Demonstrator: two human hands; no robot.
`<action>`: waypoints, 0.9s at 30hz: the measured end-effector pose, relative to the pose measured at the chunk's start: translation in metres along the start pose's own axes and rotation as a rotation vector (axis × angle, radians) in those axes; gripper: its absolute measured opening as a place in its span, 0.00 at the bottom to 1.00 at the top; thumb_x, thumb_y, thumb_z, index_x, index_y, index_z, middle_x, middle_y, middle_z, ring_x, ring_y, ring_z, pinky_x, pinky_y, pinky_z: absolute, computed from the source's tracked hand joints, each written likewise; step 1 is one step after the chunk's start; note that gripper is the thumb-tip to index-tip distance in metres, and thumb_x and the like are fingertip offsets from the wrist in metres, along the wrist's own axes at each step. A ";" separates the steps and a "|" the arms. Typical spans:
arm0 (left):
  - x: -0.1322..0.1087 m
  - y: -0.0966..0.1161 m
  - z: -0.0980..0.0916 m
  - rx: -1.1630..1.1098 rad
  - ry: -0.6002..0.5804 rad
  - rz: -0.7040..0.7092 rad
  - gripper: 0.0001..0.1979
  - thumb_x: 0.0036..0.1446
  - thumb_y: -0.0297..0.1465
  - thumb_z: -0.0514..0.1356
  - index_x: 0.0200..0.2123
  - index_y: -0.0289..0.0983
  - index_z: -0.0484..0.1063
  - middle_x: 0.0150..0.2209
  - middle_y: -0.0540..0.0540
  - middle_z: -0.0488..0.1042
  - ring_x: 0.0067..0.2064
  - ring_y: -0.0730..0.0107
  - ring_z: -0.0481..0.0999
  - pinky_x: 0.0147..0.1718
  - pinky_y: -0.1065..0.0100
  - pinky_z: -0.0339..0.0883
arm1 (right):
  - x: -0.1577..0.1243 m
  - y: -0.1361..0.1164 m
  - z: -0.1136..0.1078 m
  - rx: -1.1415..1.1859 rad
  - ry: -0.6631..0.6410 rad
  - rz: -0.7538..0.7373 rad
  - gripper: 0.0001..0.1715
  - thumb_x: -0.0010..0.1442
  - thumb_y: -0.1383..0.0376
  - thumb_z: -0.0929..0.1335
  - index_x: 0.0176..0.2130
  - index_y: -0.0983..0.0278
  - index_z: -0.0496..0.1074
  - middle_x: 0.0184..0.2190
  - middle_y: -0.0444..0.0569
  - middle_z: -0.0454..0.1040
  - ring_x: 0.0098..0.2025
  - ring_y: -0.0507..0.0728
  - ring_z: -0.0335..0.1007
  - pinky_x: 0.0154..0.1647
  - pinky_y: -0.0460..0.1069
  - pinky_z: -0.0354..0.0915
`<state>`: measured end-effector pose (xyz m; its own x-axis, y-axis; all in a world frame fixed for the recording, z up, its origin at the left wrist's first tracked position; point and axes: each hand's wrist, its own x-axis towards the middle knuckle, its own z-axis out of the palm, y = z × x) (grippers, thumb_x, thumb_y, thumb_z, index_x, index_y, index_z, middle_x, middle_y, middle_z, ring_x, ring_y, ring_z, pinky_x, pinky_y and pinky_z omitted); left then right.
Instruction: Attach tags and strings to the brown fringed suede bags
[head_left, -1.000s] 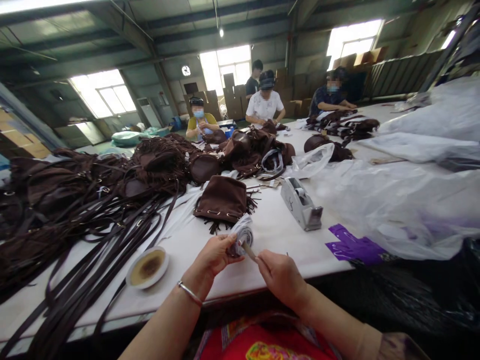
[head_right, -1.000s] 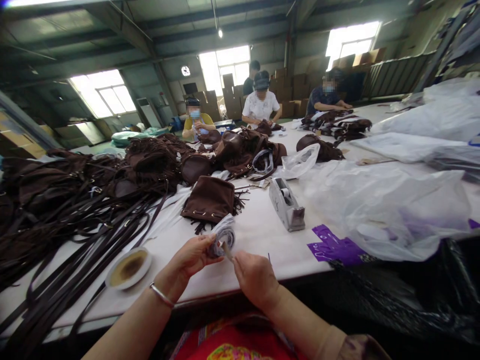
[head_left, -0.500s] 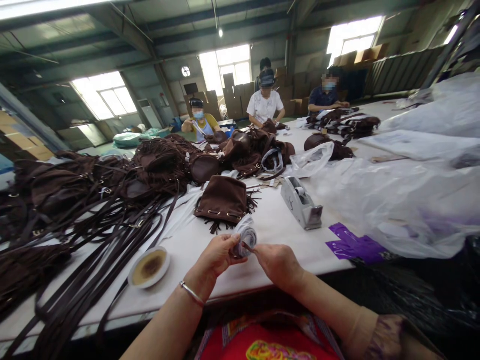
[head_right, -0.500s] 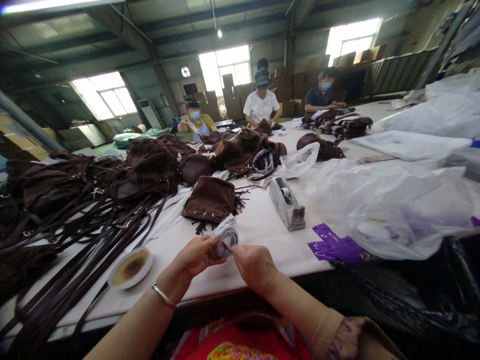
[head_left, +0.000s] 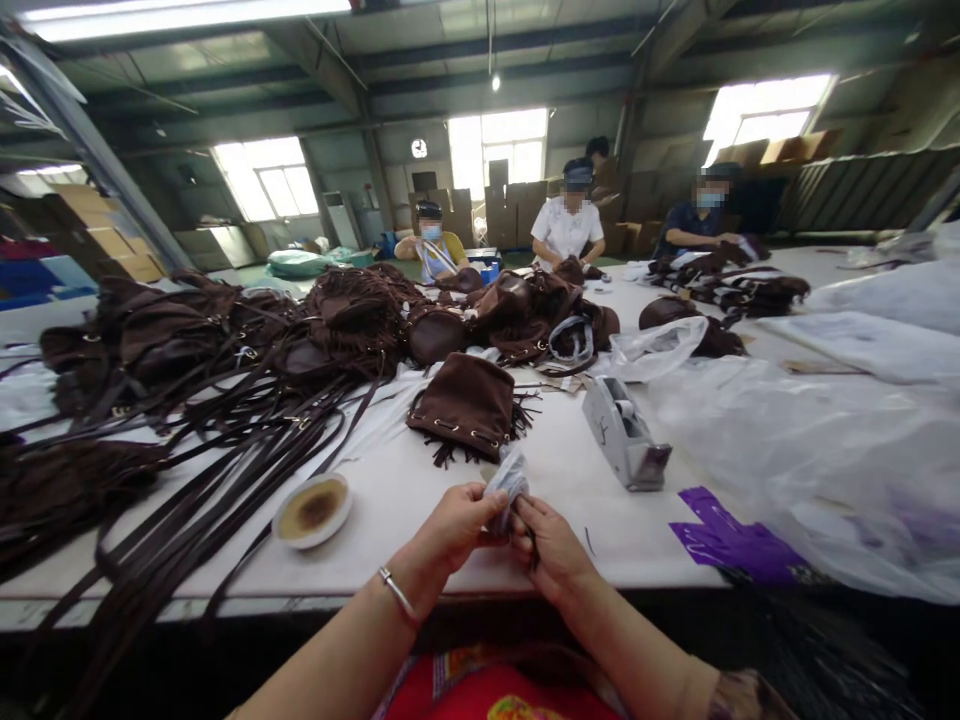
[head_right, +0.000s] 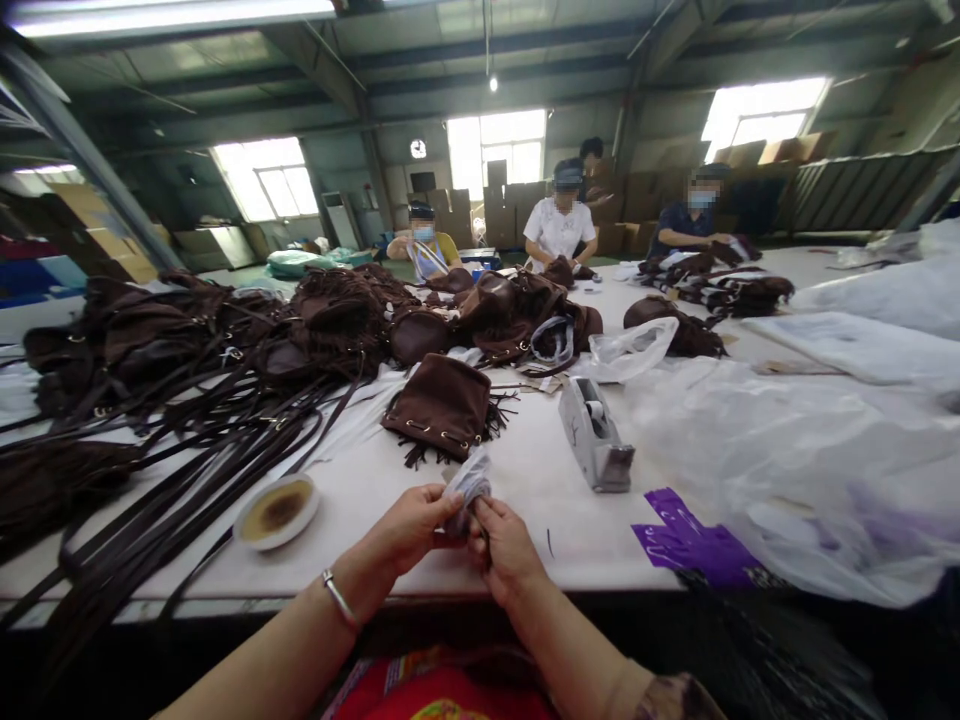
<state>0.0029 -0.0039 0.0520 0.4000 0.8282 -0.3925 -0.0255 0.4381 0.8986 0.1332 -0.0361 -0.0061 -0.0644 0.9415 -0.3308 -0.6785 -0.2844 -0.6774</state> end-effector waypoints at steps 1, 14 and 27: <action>0.000 0.001 -0.003 0.005 0.001 -0.003 0.27 0.39 0.48 0.71 0.32 0.32 0.71 0.26 0.46 0.74 0.28 0.69 0.73 0.33 0.61 0.72 | -0.001 -0.001 -0.001 0.001 -0.023 0.009 0.26 0.45 0.52 0.77 0.34 0.63 0.64 0.17 0.32 0.60 0.14 0.42 0.47 0.14 0.40 0.44; 0.005 0.000 -0.033 0.637 0.135 0.206 0.13 0.47 0.38 0.64 0.21 0.35 0.67 0.19 0.56 0.58 0.23 0.76 0.56 0.22 0.71 0.47 | -0.033 -0.045 -0.012 -1.178 -0.427 -0.574 0.26 0.56 0.69 0.69 0.55 0.60 0.70 0.46 0.52 0.75 0.40 0.56 0.72 0.44 0.51 0.69; -0.006 0.007 -0.035 1.014 -0.111 0.744 0.07 0.56 0.27 0.58 0.28 0.36 0.75 0.28 0.45 0.72 0.31 0.67 0.68 0.32 0.69 0.57 | 0.007 -0.062 0.031 -1.321 -0.282 -0.605 0.13 0.50 0.75 0.69 0.23 0.59 0.78 0.30 0.45 0.77 0.39 0.56 0.72 0.47 0.52 0.66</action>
<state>-0.0319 0.0066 0.0534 0.6667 0.7037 0.2457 0.4162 -0.6250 0.6604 0.1517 -0.0059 0.0536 -0.2625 0.9336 0.2441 0.4785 0.3456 -0.8072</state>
